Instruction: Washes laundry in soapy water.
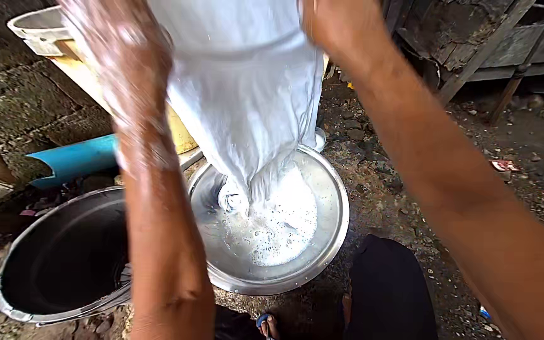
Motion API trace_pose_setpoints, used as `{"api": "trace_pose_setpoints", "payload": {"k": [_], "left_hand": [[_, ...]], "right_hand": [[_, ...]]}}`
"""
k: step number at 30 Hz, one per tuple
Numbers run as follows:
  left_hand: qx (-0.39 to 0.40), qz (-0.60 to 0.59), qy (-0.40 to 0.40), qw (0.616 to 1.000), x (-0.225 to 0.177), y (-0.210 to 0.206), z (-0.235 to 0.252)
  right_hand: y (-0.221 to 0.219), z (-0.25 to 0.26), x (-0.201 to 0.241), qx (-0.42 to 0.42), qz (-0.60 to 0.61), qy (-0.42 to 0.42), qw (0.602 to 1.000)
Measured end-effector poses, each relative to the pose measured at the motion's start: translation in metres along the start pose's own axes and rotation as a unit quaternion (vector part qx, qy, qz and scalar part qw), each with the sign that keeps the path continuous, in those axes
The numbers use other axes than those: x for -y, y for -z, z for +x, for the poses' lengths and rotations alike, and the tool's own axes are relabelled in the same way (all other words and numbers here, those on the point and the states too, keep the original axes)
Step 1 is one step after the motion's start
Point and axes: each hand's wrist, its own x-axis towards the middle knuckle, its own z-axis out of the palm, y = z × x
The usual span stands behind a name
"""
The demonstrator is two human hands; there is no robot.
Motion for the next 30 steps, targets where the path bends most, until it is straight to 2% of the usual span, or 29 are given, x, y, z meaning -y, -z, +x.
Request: {"api": "trace_pose_setpoints", "payload": {"k": [2, 4, 6, 7, 9, 10, 13, 15, 17, 18, 21, 23, 25, 28, 29, 30], "left_hand": [[0.066, -0.031, 0.065, 0.995, -0.001, -0.046, -0.043], [0.187, -0.047, 0.131, 0.972, 0.026, -0.130, -0.113], [0.331, -0.071, 0.215, 0.916, 0.058, -0.217, -0.210], [0.403, -0.074, 0.259, 0.875, 0.068, -0.249, -0.253], [0.507, -0.040, 0.309, 0.803, 0.065, -0.282, -0.315], [0.544, -0.009, 0.297, 0.785, 0.053, -0.289, -0.335], [0.600, -0.015, 0.158, 0.784, 0.010, -0.311, -0.396], [0.621, -0.052, 0.097, 0.776, -0.010, -0.329, -0.427], [0.612, -0.054, 0.124, 0.779, -0.015, -0.338, -0.432], [0.597, -0.042, 0.144, 0.788, -0.008, -0.338, -0.429], [0.572, 0.007, 0.215, 0.791, 0.036, -0.337, -0.397], [0.571, 0.012, 0.241, 0.784, 0.054, -0.340, -0.384], [0.560, -0.009, 0.246, 0.791, 0.051, -0.345, -0.393], [0.572, -0.045, 0.219, 0.789, 0.036, -0.339, -0.403], [0.586, -0.044, 0.224, 0.777, 0.034, -0.331, -0.397], [0.591, -0.036, 0.243, 0.768, 0.035, -0.321, -0.385]], "right_hand": [[-0.055, -0.050, -0.018, 0.131, -0.067, 0.025, 0.989], [-0.124, -0.115, -0.049, 0.285, -0.064, -0.016, 0.956], [-0.190, -0.181, -0.084, 0.459, -0.033, -0.083, 0.884], [-0.223, -0.210, -0.099, 0.527, -0.033, -0.097, 0.844], [-0.274, -0.258, -0.115, 0.632, -0.054, -0.077, 0.769], [-0.289, -0.278, -0.115, 0.659, -0.060, -0.076, 0.746], [-0.307, -0.338, -0.090, 0.694, -0.012, -0.130, 0.708], [-0.322, -0.378, -0.075, 0.727, 0.039, -0.107, 0.678], [-0.336, -0.392, -0.070, 0.758, 0.053, -0.061, 0.647], [-0.339, -0.391, -0.074, 0.755, 0.052, -0.071, 0.649], [-0.336, -0.372, -0.101, 0.657, 0.046, -0.191, 0.728], [-0.341, -0.364, -0.111, 0.623, 0.040, -0.220, 0.750], [-0.343, -0.371, -0.101, 0.660, 0.057, -0.189, 0.725], [-0.348, -0.381, -0.080, 0.751, 0.074, -0.088, 0.650], [-0.344, -0.377, -0.078, 0.752, 0.065, -0.086, 0.650], [-0.337, -0.368, -0.081, 0.731, 0.056, -0.105, 0.672]]}}
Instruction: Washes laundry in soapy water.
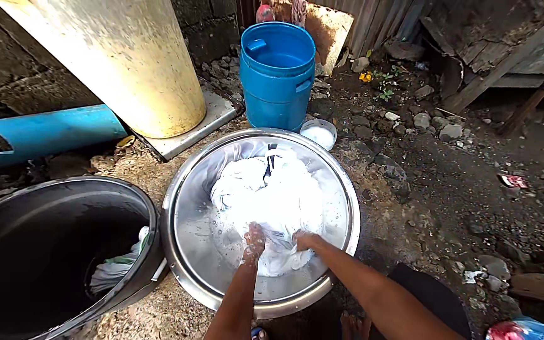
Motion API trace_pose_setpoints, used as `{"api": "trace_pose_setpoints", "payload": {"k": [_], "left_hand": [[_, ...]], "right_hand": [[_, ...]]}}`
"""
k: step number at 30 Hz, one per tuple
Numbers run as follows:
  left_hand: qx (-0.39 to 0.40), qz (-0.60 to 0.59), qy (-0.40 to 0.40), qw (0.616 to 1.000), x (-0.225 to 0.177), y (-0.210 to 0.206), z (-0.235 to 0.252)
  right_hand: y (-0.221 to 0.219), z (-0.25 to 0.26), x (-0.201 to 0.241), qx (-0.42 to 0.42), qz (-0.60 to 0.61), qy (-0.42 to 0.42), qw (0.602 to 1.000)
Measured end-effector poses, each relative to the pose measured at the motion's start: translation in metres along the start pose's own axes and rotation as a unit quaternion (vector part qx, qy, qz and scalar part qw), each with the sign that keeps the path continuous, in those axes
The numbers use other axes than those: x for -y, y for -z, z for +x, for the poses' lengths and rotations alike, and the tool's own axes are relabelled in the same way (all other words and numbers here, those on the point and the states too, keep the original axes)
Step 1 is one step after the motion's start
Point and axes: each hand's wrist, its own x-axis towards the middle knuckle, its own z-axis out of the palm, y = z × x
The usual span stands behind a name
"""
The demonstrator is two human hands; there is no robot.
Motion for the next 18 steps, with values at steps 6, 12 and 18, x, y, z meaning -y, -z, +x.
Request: {"api": "trace_pose_setpoints", "payload": {"k": [6, 12, 18], "left_hand": [[-0.143, -0.067, 0.028, 0.987, -0.019, 0.115, -0.032], [-0.379, -0.192, -0.110, 0.899, -0.038, 0.254, -0.090], [-0.407, -0.359, -0.253, 0.801, -0.070, 0.333, -0.175]], "right_hand": [[0.127, -0.089, 0.012, -0.220, 0.098, -0.012, 0.971], [0.212, -0.227, 0.049, -0.451, 0.005, 0.138, 0.882], [0.228, -0.287, 0.074, -0.692, 0.063, 0.366, 0.619]]}}
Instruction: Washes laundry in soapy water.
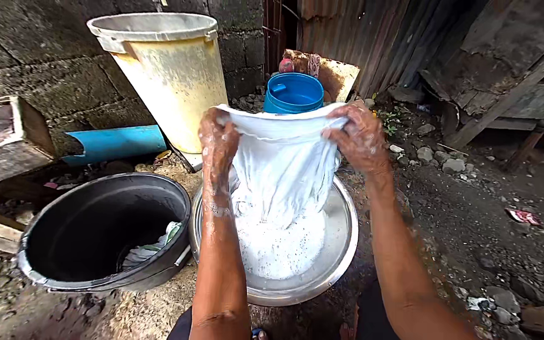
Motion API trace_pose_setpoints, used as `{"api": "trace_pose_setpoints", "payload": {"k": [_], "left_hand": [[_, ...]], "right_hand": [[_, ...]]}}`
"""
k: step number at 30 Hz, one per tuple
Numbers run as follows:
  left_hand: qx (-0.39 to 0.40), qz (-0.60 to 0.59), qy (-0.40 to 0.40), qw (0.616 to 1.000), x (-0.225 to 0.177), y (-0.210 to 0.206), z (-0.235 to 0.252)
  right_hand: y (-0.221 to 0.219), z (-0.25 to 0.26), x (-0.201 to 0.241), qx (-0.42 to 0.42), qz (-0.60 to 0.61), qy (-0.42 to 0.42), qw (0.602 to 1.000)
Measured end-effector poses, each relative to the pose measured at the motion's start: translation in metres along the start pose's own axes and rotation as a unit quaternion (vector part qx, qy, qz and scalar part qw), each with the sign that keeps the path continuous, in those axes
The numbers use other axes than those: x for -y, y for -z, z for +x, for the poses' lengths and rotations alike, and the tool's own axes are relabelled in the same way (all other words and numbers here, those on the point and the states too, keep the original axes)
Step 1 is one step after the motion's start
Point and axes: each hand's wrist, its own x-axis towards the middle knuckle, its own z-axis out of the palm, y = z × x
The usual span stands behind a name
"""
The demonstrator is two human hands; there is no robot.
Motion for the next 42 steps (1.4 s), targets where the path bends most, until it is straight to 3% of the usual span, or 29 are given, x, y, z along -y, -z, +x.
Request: {"api": "trace_pose_setpoints", "payload": {"k": [3, 5, 7, 9, 12, 15, 17, 19, 21, 23, 25, 32, 34, 36, 38, 40, 42], "left_hand": [[0.193, -0.062, -0.023, 0.979, 0.003, -0.038, -0.022], [0.328, 0.038, -0.035, 0.943, 0.032, -0.077, -0.044], [0.359, 0.103, -0.014, 0.928, 0.063, -0.103, -0.069], [0.343, 0.091, 0.041, 0.934, 0.085, -0.101, -0.083], [0.209, -0.128, 0.191, 0.950, 0.107, -0.086, -0.101], [0.036, -0.289, 0.348, 0.891, 0.138, -0.082, -0.110], [-0.064, -0.309, 0.418, 0.852, 0.168, -0.083, -0.116], [-0.114, -0.275, 0.460, 0.836, 0.196, -0.091, -0.129], [-0.103, -0.216, 0.475, 0.847, 0.211, -0.103, -0.154], [-0.034, -0.142, 0.476, 0.867, 0.207, -0.115, -0.181], [0.037, -0.145, 0.478, 0.866, 0.201, -0.127, -0.205], [-0.017, -0.374, 0.580, 0.724, 0.230, -0.180, -0.198], [0.015, -0.344, 0.579, 0.739, 0.225, -0.177, -0.193], [0.101, -0.175, 0.530, 0.824, 0.219, -0.166, -0.191], [0.176, -0.009, 0.460, 0.870, 0.222, -0.154, -0.186], [0.174, 0.060, 0.443, 0.878, 0.224, -0.142, -0.179], [0.103, 0.057, 0.447, 0.887, 0.232, -0.131, -0.172]], "right_hand": [[-0.082, -0.056, 0.001, 0.062, 0.126, -0.050, 0.989], [-0.142, -0.108, -0.014, 0.053, 0.145, -0.169, 0.973], [-0.168, -0.146, -0.028, 0.077, 0.111, -0.301, 0.944], [-0.167, -0.159, -0.034, 0.156, 0.070, -0.349, 0.922], [-0.146, -0.138, -0.021, 0.183, 0.042, -0.340, 0.921], [-0.121, -0.089, -0.002, 0.162, 0.067, -0.278, 0.945], [-0.106, -0.045, 0.005, 0.108, 0.105, -0.231, 0.961], [-0.082, 0.002, 0.021, 0.056, 0.150, -0.213, 0.964], [-0.054, 0.043, 0.040, 0.027, 0.188, -0.206, 0.960], [-0.032, 0.077, 0.057, 0.002, 0.205, -0.199, 0.958], [-0.015, 0.103, 0.073, -0.017, 0.207, -0.195, 0.959], [0.020, 0.150, 0.112, -0.087, 0.224, -0.217, 0.946], [0.028, 0.156, 0.107, -0.102, 0.207, -0.218, 0.948], [0.036, 0.158, 0.098, -0.118, 0.193, -0.225, 0.948], [0.041, 0.153, 0.089, -0.131, 0.183, -0.242, 0.944], [0.044, 0.141, 0.081, -0.132, 0.157, -0.264, 0.942], [0.048, 0.124, 0.071, -0.120, 0.119, -0.285, 0.944]]}}
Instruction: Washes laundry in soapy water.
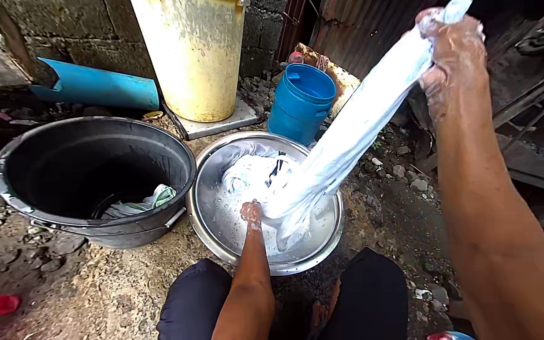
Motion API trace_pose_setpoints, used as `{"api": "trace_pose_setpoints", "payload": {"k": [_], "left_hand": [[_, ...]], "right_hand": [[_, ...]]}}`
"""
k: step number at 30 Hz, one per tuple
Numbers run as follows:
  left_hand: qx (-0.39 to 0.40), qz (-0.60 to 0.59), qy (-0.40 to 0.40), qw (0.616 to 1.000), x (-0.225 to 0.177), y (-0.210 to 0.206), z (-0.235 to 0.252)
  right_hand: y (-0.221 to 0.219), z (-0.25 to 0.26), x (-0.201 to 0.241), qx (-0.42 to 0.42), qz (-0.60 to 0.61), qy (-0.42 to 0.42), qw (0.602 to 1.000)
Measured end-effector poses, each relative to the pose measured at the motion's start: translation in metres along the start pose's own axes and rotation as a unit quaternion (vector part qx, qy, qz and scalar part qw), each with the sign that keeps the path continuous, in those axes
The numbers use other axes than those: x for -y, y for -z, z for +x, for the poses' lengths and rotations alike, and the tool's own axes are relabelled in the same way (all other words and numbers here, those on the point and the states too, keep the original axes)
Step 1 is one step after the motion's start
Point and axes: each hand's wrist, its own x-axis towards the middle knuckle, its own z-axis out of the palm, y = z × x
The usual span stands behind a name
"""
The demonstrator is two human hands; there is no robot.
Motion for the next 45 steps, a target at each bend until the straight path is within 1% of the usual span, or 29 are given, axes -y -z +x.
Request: {"api": "trace_pose_setpoints", "payload": {"k": [2, 4, 5, 8, 11, 13, 14, 15, 16, 18, 19, 20, 21, 24, 25, 26, 29, 31, 33, 35, 36, 37, 38, 39, 40, 41, 43, 44, 45], "left_hand": [[-0.038, -0.097, -0.009, 0.995, 0.002, 0.009, 0.009], [-0.044, -0.184, -0.002, 0.982, 0.002, 0.013, 0.015], [-0.038, -0.191, 0.002, 0.981, 0.001, 0.015, 0.015], [-0.001, -0.095, -0.008, 0.995, 0.004, 0.014, 0.014], [0.025, -0.010, -0.009, 1.000, 0.006, 0.006, 0.010], [0.004, -0.033, 0.012, 0.999, 0.010, -0.002, 0.007], [-0.016, -0.086, 0.023, 0.996, 0.013, -0.009, 0.010], [-0.036, -0.171, 0.039, 0.984, 0.016, -0.017, 0.016], [-0.042, -0.278, 0.060, 0.958, 0.016, -0.023, 0.021], [-0.003, -0.479, 0.104, 0.872, 0.013, -0.023, 0.022], [0.021, -0.542, 0.118, 0.831, 0.013, -0.021, 0.023], [0.042, -0.579, 0.126, 0.804, 0.013, -0.020, 0.024], [0.053, -0.585, 0.127, 0.799, 0.012, -0.020, 0.024], [0.049, -0.504, 0.106, 0.856, 0.011, -0.020, 0.024], [0.051, -0.486, 0.101, 0.866, 0.010, -0.020, 0.024], [0.053, -0.482, 0.103, 0.868, 0.010, -0.020, 0.025], [0.073, -0.514, 0.114, 0.847, 0.007, -0.014, 0.027], [0.091, -0.528, 0.088, 0.840, 0.000, -0.005, 0.026], [0.118, -0.538, 0.017, 0.835, -0.010, 0.009, 0.024], [0.141, -0.538, -0.094, 0.825, -0.026, 0.030, 0.019], [0.147, -0.543, -0.152, 0.813, -0.036, 0.042, 0.017], [0.142, -0.550, -0.199, 0.798, -0.045, 0.053, 0.017], [0.126, -0.557, -0.226, 0.789, -0.051, 0.061, 0.018], [0.100, -0.566, -0.223, 0.788, -0.049, 0.064, 0.020], [0.077, -0.564, -0.193, 0.799, -0.044, 0.062, 0.022], [0.065, -0.556, -0.139, 0.817, -0.038, 0.055, 0.023], [0.104, -0.538, -0.027, 0.836, -0.036, 0.040, 0.019], [0.124, -0.534, 0.004, 0.837, -0.040, 0.036, 0.013], [0.139, -0.535, 0.009, 0.833, -0.045, 0.035, 0.007]], "right_hand": [[0.010, -0.007, -0.020, -0.007, -0.005, -0.021, 1.000], [0.020, -0.012, -0.039, -0.023, 0.008, -0.049, 0.998], [0.025, -0.013, -0.048, -0.029, 0.014, -0.063, 0.998], [0.037, -0.012, -0.062, -0.054, 0.017, -0.097, 0.994], [0.049, -0.008, -0.063, -0.078, 0.025, -0.098, 0.992], [0.056, -0.004, -0.062, -0.087, 0.024, -0.088, 0.992], [0.059, -0.002, -0.060, -0.090, 0.021, -0.082, 0.992], [0.062, 0.000, -0.057, -0.095, 0.021, -0.077, 0.992], [0.065, 0.001, -0.053, -0.099, 0.022, -0.072, 0.992], [0.072, 0.007, -0.047, -0.104, 0.023, -0.059, 0.993], [0.077, 0.010, -0.045, -0.108, 0.028, -0.051, 0.992], [0.081, 0.012, -0.042, -0.114, 0.033, -0.044, 0.992], [0.083, 0.014, -0.039, -0.121, 0.038, -0.037, 0.991], [0.088, 0.017, -0.032, -0.140, 0.034, -0.025, 0.989], [0.089, 0.018, -0.032, -0.141, 0.033, -0.022, 0.989], [0.089, 0.018, -0.032, -0.142, 0.037, -0.019, 0.989], [0.086, 0.016, -0.037, -0.141, 0.038, -0.017, 0.989], [0.084, 0.015, -0.040, -0.140, 0.032, -0.025, 0.989], [0.084, 0.015, -0.046, -0.147, 0.031, -0.030, 0.988], [0.087, 0.018, -0.054, -0.158, 0.038, -0.030, 0.986], [0.091, 0.020, -0.059, -0.169, 0.043, -0.032, 0.984], [0.095, 0.023, -0.065, -0.180, 0.045, -0.036, 0.982], [0.099, 0.025, -0.071, -0.194, 0.048, -0.041, 0.979], [0.102, 0.025, -0.077, -0.204, 0.052, -0.047, 0.976], [0.104, 0.023, -0.083, -0.210, 0.052, -0.057, 0.975], [0.104, 0.021, -0.088, -0.212, 0.046, -0.069, 0.974], [0.099, 0.018, -0.102, -0.195, 0.027, -0.092, 0.976], [0.095, 0.016, -0.112, -0.191, 0.022, -0.108, 0.975], [0.089, 0.013, -0.122, -0.188, 0.018, -0.127, 0.974]]}}
